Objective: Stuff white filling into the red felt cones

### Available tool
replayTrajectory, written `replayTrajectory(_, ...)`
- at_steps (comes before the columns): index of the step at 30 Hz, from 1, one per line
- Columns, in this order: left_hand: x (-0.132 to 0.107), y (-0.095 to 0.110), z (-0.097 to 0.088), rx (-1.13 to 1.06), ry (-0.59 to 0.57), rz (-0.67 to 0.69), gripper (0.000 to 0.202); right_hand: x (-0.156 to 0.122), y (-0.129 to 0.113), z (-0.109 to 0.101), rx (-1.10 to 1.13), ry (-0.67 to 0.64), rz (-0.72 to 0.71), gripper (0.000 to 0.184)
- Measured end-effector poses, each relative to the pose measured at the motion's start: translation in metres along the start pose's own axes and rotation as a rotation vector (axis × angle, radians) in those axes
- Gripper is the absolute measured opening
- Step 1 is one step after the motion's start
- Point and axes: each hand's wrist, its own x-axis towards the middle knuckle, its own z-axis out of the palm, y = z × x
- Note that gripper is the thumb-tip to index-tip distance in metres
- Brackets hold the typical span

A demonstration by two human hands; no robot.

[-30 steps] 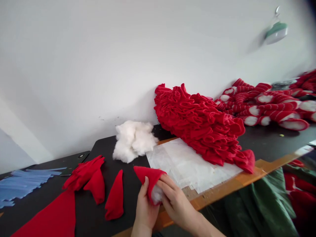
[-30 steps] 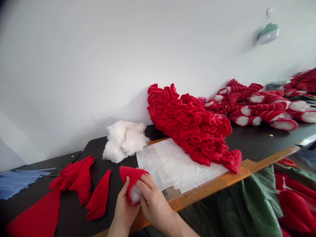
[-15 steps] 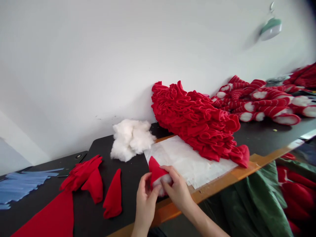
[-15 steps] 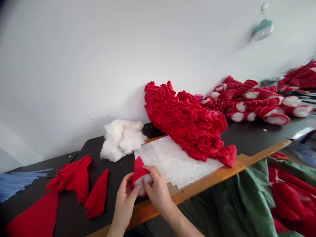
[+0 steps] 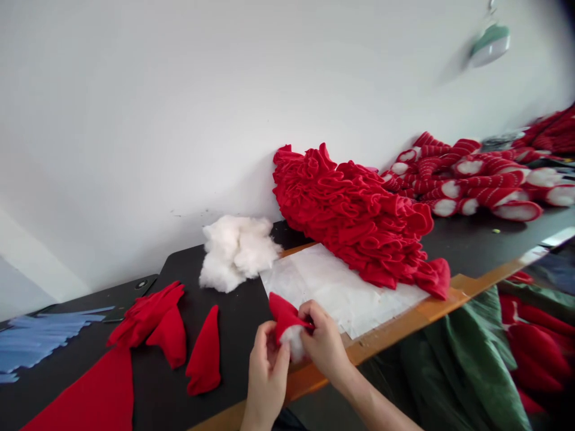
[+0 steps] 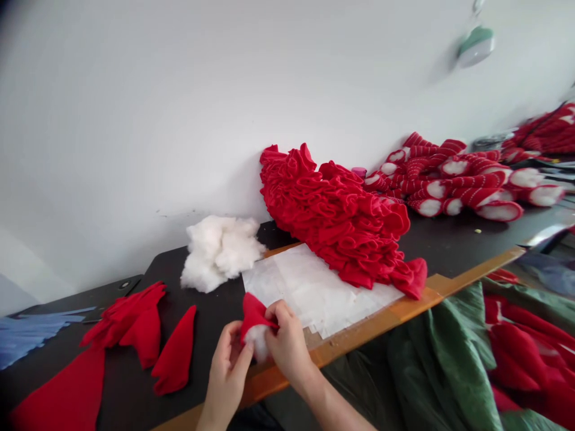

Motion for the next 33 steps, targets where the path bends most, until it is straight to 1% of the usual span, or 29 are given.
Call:
replayTrajectory(1, 0.001, 0.002, -0.001, -0.037, -0.02, -0.02, 0.03, 0.0, -0.001, -0.002, 0.011, -0.022, -0.056, 0.028)
replayTrajectory(2, 0.003, 0.004, -0.002, -0.046, -0.015, -0.031, 0.034, -0.001, -0.002, -0.003, 0.032, -0.056, -0.109, 0.029)
replayTrajectory(3, 0.004, 0.004, -0.003, -0.024, 0.016, -0.029, 0.034, -0.003, -0.003, -0.003, 0.051, -0.083, -0.142, 0.031)
replayTrajectory(4, 0.006, 0.005, -0.004, 0.019, 0.06, -0.021, 0.033, -0.006, -0.004, -0.003, 0.064, -0.094, -0.141, 0.033)
replayTrajectory(6, 0.008, 0.003, -0.004, 0.091, 0.137, 0.004, 0.031, -0.014, -0.006, -0.002, 0.067, -0.07, -0.05, 0.034)
replayTrajectory(8, 0.008, -0.001, 0.0, 0.092, 0.173, 0.037, 0.029, -0.021, -0.008, 0.001, 0.069, -0.046, 0.063, 0.037)
replayTrajectory(9, 0.006, -0.003, 0.003, 0.079, 0.185, 0.054, 0.028, -0.024, -0.009, 0.002, 0.078, -0.052, 0.094, 0.037)
replayTrajectory(11, 0.003, -0.007, 0.009, 0.053, 0.222, 0.081, 0.024, -0.026, -0.009, 0.006, 0.091, -0.06, 0.108, 0.03)
replayTrajectory(14, 0.002, -0.01, 0.014, 0.068, 0.24, 0.081, 0.02, -0.019, -0.005, 0.008, 0.034, -0.014, 0.128, 0.022)
replayTrajectory(17, 0.009, -0.01, 0.01, 0.11, 0.287, 0.066, 0.024, -0.007, 0.007, 0.007, -0.034, 0.059, 0.218, 0.028)
replayTrajectory(19, 0.012, -0.007, 0.005, 0.12, 0.319, 0.04, 0.024, -0.003, 0.014, 0.005, -0.031, 0.087, 0.239, 0.033)
replayTrajectory(20, 0.013, -0.005, 0.003, 0.116, 0.295, 0.021, 0.023, -0.002, 0.016, 0.004, -0.014, 0.089, 0.232, 0.034)
replayTrajectory(21, 0.013, -0.003, 0.002, 0.097, 0.244, -0.001, 0.024, -0.002, 0.017, 0.003, 0.011, 0.083, 0.221, 0.033)
replayTrajectory(24, 0.009, 0.001, 0.0, 0.009, 0.043, -0.037, 0.041, -0.006, 0.014, 0.001, 0.077, 0.06, 0.146, 0.034)
replayTrajectory(25, 0.008, 0.001, 0.0, 0.013, 0.023, -0.025, 0.042, -0.009, 0.012, 0.001, 0.084, 0.047, 0.113, 0.035)
replayTrajectory(26, 0.008, 0.0, 0.001, 0.046, 0.044, -0.008, 0.038, -0.011, 0.011, 0.001, 0.085, 0.03, 0.078, 0.036)
replayTrajectory(28, 0.01, -0.005, 0.004, 0.17, 0.176, 0.03, 0.028, -0.015, 0.01, 0.003, 0.075, 0.006, 0.013, 0.035)
replayTrajectory(30, 0.013, -0.008, 0.007, 0.259, 0.316, 0.056, 0.027, -0.016, 0.013, 0.004, 0.039, 0.045, 0.031, 0.03)
replayTrajectory(31, 0.014, -0.009, 0.008, 0.27, 0.347, 0.061, 0.028, -0.014, 0.015, 0.003, 0.011, 0.075, 0.066, 0.027)
replayTrajectory(32, 0.015, -0.009, 0.009, 0.253, 0.341, 0.059, 0.027, -0.012, 0.017, 0.003, -0.014, 0.094, 0.106, 0.026)
replayTrajectory(33, 0.015, -0.009, 0.01, 0.206, 0.305, 0.043, 0.026, -0.01, 0.018, 0.002, -0.029, 0.098, 0.141, 0.025)
